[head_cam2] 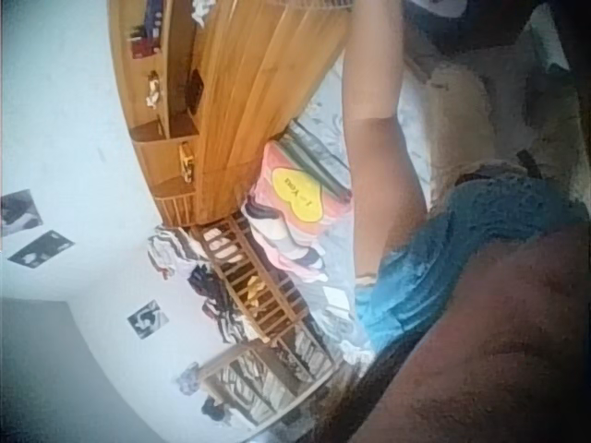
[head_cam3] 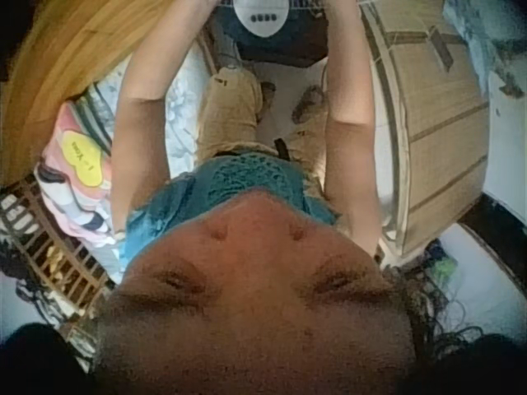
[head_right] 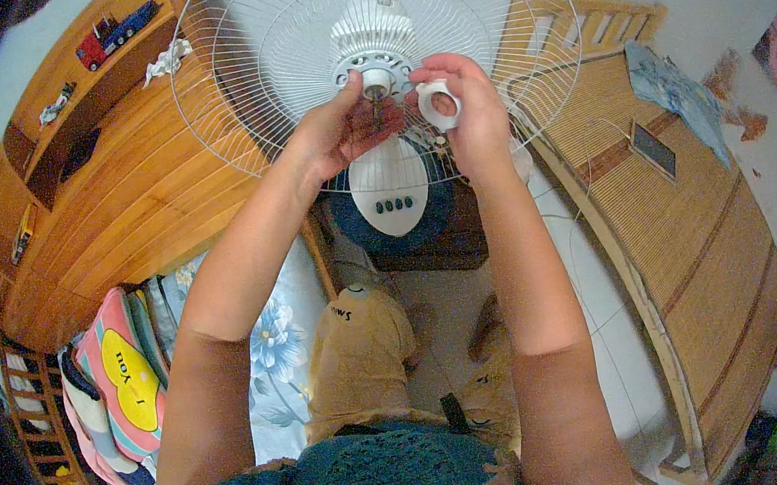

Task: The person wipes the motor housing of an electric fan with a cloth, attaches the rear grille to the motor and secures it with a plastic nut, and then wipes the fan blades with the cloth.

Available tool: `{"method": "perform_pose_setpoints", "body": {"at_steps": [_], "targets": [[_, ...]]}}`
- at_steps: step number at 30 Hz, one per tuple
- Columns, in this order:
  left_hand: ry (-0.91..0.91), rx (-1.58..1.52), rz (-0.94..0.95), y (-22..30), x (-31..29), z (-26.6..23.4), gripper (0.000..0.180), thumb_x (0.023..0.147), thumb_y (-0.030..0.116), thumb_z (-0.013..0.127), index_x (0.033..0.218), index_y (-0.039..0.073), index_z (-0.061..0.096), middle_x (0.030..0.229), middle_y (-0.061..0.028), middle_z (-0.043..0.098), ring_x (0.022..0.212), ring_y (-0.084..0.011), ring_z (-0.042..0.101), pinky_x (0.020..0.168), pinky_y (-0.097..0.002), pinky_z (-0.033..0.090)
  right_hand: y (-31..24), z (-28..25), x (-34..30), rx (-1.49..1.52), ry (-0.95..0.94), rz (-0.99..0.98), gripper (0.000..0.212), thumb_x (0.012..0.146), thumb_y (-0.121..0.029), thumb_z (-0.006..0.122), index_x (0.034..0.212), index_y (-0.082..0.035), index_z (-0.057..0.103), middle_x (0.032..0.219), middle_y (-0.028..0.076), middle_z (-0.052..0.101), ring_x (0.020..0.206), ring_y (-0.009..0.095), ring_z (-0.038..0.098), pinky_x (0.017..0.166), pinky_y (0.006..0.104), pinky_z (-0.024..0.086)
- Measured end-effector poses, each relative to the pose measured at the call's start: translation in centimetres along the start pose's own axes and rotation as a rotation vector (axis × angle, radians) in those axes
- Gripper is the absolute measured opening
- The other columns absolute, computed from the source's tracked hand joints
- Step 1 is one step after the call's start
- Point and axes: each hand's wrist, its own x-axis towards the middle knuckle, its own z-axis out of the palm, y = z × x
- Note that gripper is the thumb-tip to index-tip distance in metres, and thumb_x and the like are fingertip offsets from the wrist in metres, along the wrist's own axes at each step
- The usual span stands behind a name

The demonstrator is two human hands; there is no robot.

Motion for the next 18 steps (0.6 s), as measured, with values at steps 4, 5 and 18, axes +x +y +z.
{"method": "perform_pose_setpoints", "body": {"at_steps": [4,5,18], "targets": [[0.003,-0.018,-0.031,0.1,0.2,-0.6,0.050,0.088,0.047,0.046,0.100,-0.001,0.054,0.094,-0.0144,0.061,0.091,-0.0260,0.060,0.082,-0.0358,0.050,0.9,-0.3,-1.4,0.366,0.023,0.144,0.033,0.092,-0.019,0.034,0.110,0.008,0.044,0.111,0.024,0.052,0.099,0.034,0.055,0.087,0.0423,0.046],[-0.009,-0.027,-0.042,0.1,0.2,-0.5,0.048,0.089,0.047,0.046,0.098,0.000,0.054,0.091,-0.0131,0.061,0.089,-0.0251,0.061,0.079,-0.0352,0.050,1.2,-0.6,-1.8,0.416,0.018,0.196,0.035,0.094,-0.021,0.034,0.110,0.008,0.044,0.110,0.024,0.052,0.098,0.035,0.055,0.087,0.0431,0.046],[0.013,0.007,-0.039,0.4,-0.2,-0.1,0.046,0.088,0.045,0.046,0.099,0.001,0.054,0.096,-0.0155,0.061,0.091,-0.0279,0.060,0.083,-0.0367,0.050,4.0,-1.7,-5.9,0.550,0.023,0.367,0.037,0.088,-0.014,0.049,0.117,0.005,0.037,0.120,0.025,0.045,0.111,0.038,0.048,0.096,0.0469,0.040]]}}
